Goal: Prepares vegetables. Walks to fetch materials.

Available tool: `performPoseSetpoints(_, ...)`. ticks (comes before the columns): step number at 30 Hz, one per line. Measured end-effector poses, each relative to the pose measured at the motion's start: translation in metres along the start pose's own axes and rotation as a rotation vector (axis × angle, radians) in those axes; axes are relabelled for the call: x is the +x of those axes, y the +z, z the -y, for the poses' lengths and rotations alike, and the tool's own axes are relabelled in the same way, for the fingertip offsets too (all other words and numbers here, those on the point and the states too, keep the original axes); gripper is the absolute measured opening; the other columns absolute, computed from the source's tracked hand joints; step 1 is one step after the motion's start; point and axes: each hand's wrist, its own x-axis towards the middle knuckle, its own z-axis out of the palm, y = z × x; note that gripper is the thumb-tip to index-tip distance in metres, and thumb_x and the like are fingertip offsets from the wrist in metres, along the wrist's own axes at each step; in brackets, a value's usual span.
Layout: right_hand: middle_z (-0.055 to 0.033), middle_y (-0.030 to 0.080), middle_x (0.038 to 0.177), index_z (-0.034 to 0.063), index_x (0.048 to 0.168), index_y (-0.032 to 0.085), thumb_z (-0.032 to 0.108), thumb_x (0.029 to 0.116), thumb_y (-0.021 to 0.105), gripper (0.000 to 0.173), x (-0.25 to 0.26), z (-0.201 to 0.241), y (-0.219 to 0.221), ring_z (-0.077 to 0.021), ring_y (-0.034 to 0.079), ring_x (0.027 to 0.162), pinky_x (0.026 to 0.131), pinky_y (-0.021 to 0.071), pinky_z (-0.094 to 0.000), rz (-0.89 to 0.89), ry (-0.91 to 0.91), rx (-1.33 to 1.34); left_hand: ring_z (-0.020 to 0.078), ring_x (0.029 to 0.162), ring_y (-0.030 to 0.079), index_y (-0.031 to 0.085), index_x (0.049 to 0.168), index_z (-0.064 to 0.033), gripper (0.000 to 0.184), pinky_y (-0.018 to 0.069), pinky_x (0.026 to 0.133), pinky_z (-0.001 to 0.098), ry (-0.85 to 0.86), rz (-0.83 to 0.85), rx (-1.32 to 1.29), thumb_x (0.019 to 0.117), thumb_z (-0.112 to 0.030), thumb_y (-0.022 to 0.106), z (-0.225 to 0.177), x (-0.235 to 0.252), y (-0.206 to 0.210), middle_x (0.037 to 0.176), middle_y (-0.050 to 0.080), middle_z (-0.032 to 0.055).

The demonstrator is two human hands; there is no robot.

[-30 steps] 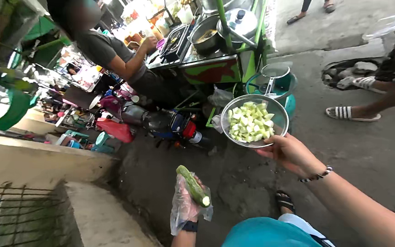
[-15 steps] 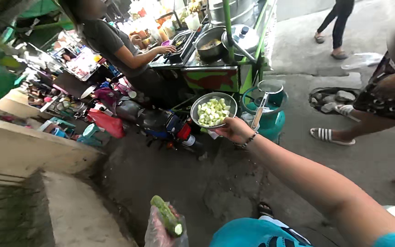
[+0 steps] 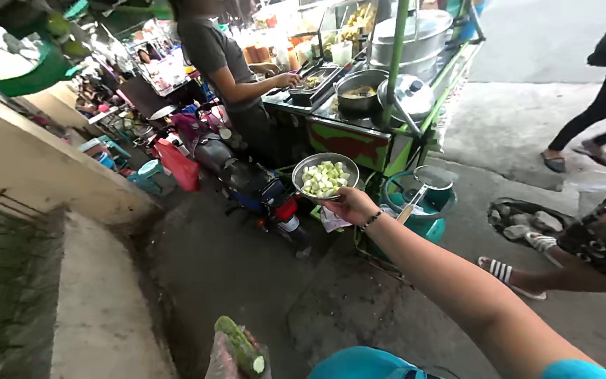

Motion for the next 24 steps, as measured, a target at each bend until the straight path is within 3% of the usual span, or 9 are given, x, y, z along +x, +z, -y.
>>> performPoseSetpoints(4, -0.0252, 0.067, 0.114, 0.0059, 0.144, 0.039, 0.010, 0.1050, 0.045, 0.040, -0.006, 0.003, 0.000, -0.0322, 0.075, 0.088, 0.074, 0.0646, -0.0394, 0.035, 0.023, -0.038, 0.0220, 0.066, 0.067, 0.058, 0.105, -0.0065, 0.058, 0.0595, 0.058, 0.0394, 0.014, 0.008, -0.033, 0.1076, -0.056, 0.030, 0.012, -0.002, 0.002, 0.080, 0.065, 0.0111)
performPoseSetpoints(18, -0.0269, 0.066, 0.117, 0.0065, 0.146, 0.037, 0.007, 0.1037, 0.045, 0.043, -0.020, 0.001, -0.024, -0.0343, 0.075, 0.090, 0.074, 0.0648, -0.0408, 0.034, 0.025, -0.004, 0.0225, 0.068, 0.066, 0.059, 0.108, -0.0060, 0.054, 0.0592, 0.060, 0.0410, 0.038, -0.052, 0.036, 0.1079, -0.054, 0.034, 0.015, -0.022, 0.025, 0.082, 0.065, 0.0113)
performPoseSetpoints(22, -0.0276, 0.066, 0.120, 0.0066, 0.148, 0.036, 0.008, 0.1052, 0.043, 0.043, -0.029, 0.000, -0.041, -0.0360, 0.074, 0.095, 0.079, 0.0649, -0.0428, 0.047, 0.018, 0.013, 0.0230, 0.067, 0.067, 0.059, 0.108, -0.0049, 0.055, 0.0595, 0.059, 0.0403, 0.029, 0.000, 0.041, 0.1082, -0.053, 0.033, 0.018, -0.023, 0.024, 0.082, 0.065, 0.0121)
performPoseSetpoints(24, -0.0267, 0.067, 0.118, 0.0079, 0.149, 0.035, 0.009, 0.1060, 0.042, 0.043, -0.043, -0.004, -0.059, -0.0350, 0.075, 0.092, 0.077, 0.0648, -0.0422, 0.043, -0.001, 0.011, 0.0217, 0.070, 0.068, 0.060, 0.108, -0.0066, 0.054, 0.0602, 0.061, 0.0388, -0.012, 0.102, 0.019, 0.1077, -0.054, 0.033, 0.018, -0.018, 0.021, 0.085, 0.066, 0.0109)
